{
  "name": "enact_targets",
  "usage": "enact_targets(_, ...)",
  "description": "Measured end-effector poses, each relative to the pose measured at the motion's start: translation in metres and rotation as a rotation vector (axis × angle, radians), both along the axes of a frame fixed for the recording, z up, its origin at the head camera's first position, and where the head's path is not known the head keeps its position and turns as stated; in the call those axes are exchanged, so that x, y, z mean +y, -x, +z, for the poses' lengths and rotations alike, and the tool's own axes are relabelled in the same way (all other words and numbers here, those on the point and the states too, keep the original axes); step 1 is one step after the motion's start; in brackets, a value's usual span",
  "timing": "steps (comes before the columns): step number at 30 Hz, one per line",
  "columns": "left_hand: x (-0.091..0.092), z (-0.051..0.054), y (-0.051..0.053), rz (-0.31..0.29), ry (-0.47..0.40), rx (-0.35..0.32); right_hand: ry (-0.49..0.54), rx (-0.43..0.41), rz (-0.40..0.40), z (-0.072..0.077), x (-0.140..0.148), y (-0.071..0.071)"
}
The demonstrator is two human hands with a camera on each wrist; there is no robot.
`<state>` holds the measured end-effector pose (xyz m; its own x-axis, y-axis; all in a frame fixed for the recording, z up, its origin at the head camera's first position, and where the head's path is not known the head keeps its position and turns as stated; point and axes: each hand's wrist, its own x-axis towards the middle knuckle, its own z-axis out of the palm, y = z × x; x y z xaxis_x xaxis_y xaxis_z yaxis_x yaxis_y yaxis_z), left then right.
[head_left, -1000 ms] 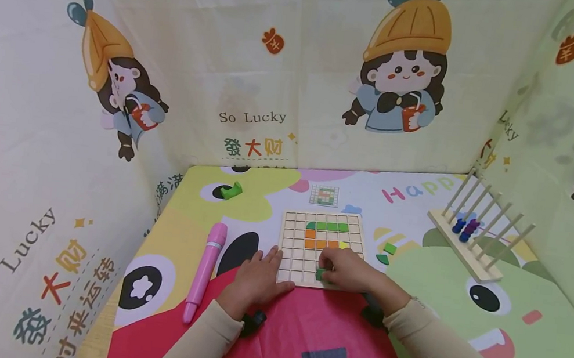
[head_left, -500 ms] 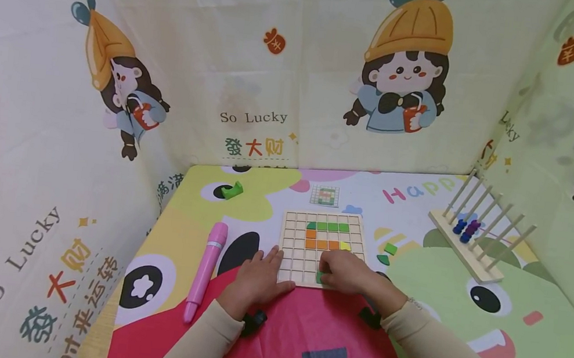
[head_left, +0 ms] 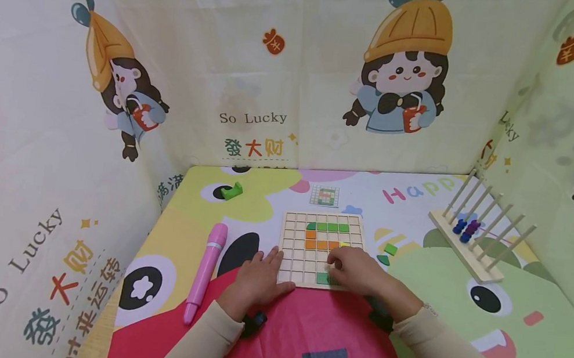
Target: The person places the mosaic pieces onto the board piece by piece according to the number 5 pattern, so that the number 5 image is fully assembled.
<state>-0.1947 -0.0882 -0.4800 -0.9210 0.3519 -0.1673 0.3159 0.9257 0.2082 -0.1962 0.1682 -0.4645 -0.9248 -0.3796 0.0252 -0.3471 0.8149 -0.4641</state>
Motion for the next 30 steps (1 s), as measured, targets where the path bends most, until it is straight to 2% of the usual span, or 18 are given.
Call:
enact_targets(5,0.000,0.000,-0.001,0.000,-0.003,0.001,-0.063,0.030,-0.089,0.004,0.029,0.001)
enact_targets(9,-0.001,0.000,-0.001,0.004,-0.004,0.001,-0.178,-0.003,-0.213,0.006,0.051,-0.001)
enact_targets(13,-0.001,0.001,-0.001,0.007,-0.009,-0.001,-0.274,-0.029,-0.280,0.002,0.067,-0.001)
enact_targets(19,-0.001,0.001,-0.001,0.004,-0.013,-0.010,-0.309,-0.029,-0.275,-0.005,0.075,0.001)
enact_targets(30,-0.002,0.001,-0.001,0.007,-0.025,-0.014,-0.228,-0.105,-0.297,-0.008,0.085,0.011)
